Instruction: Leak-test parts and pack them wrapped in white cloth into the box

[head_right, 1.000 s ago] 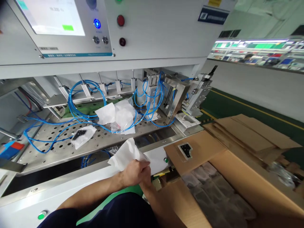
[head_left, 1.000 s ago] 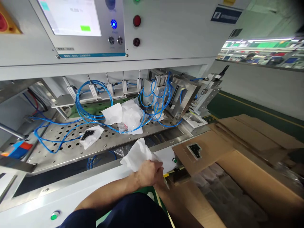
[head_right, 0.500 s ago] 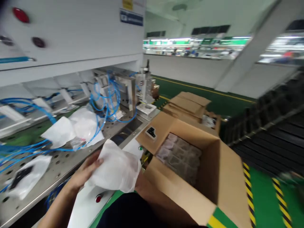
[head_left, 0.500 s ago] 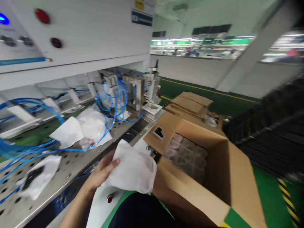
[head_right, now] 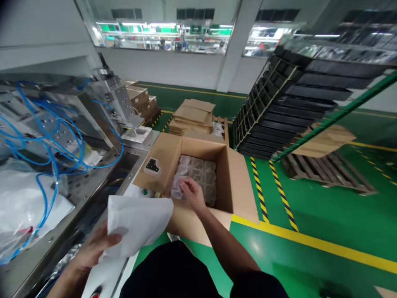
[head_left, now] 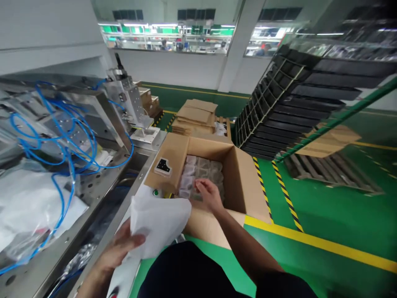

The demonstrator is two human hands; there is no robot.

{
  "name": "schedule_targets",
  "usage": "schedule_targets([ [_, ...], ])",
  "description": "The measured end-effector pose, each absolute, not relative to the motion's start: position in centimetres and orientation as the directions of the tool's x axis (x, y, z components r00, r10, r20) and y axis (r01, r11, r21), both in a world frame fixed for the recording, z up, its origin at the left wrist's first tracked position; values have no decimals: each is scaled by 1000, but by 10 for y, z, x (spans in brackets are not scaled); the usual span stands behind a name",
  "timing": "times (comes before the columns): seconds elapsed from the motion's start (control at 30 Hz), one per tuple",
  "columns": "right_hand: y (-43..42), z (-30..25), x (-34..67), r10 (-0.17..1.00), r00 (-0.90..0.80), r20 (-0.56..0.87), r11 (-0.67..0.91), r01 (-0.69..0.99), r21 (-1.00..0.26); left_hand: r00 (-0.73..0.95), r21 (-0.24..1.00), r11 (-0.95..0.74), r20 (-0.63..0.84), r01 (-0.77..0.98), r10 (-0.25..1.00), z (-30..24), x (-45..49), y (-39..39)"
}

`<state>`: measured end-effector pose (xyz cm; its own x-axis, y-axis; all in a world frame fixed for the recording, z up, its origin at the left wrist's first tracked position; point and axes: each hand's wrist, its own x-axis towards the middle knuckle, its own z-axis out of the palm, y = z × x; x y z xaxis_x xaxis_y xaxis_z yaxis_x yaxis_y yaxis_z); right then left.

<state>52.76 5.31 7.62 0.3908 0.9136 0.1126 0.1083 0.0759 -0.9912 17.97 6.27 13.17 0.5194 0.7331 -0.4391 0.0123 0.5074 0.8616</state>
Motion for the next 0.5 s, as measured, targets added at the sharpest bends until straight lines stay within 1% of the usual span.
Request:
schedule_targets([
  [0.03, 56, 82, 538, 951, 299, 73, 52, 78, -996, 600, 894, 442, -394, 74, 696, 136, 193, 70],
  [0.07, 58, 86, 545, 989, 142, 42, 31, 72, -997, 684, 920, 373, -349, 120, 641, 140, 206, 77],
  [0.1, 59, 88, 549, 999, -36, 1, 3, 79, -997, 757, 938, 311, -312, 151, 574, 142, 220, 83],
  [0.13, 58, 88, 552, 979, -196, -52, -34, 92, -995, 811, 946, 270, -296, 177, 505, 143, 232, 88],
  [0.17, 57, 86, 553, 944, -312, -104, -75, 106, -992, 844, 946, 252, -301, 204, 444, 142, 242, 92],
  [0.2, 54, 83, 554, 915, -375, -147, -110, 117, -987, 861, 938, 253, -323, 237, 394, 139, 251, 95],
  [0.23, 51, 78, 555, 900, -398, -178, -139, 126, -982, 867, 926, 263, -353, 270, 351, 134, 257, 98],
  [0.3, 44, 69, 560, 893, -394, -220, -181, 133, -974, 867, 901, 304, -399, 309, 300, 121, 268, 103],
  [0.37, 39, 62, 575, 888, -386, -251, -214, 136, -967, 859, 890, 352, -405, 291, 312, 105, 278, 108],
  [0.4, 38, 60, 586, 880, -392, -266, -231, 134, -964, 843, 893, 359, -401, 273, 359, 97, 283, 111],
  [0.47, 41, 56, 616, 870, -370, -327, -292, 150, -945, 746, 907, 323, -410, 271, 525, 81, 293, 117],
  [0.5, 46, 54, 633, 867, -312, -388, -338, 203, -919, 666, 908, 300, -419, 293, 618, 74, 296, 121],
])
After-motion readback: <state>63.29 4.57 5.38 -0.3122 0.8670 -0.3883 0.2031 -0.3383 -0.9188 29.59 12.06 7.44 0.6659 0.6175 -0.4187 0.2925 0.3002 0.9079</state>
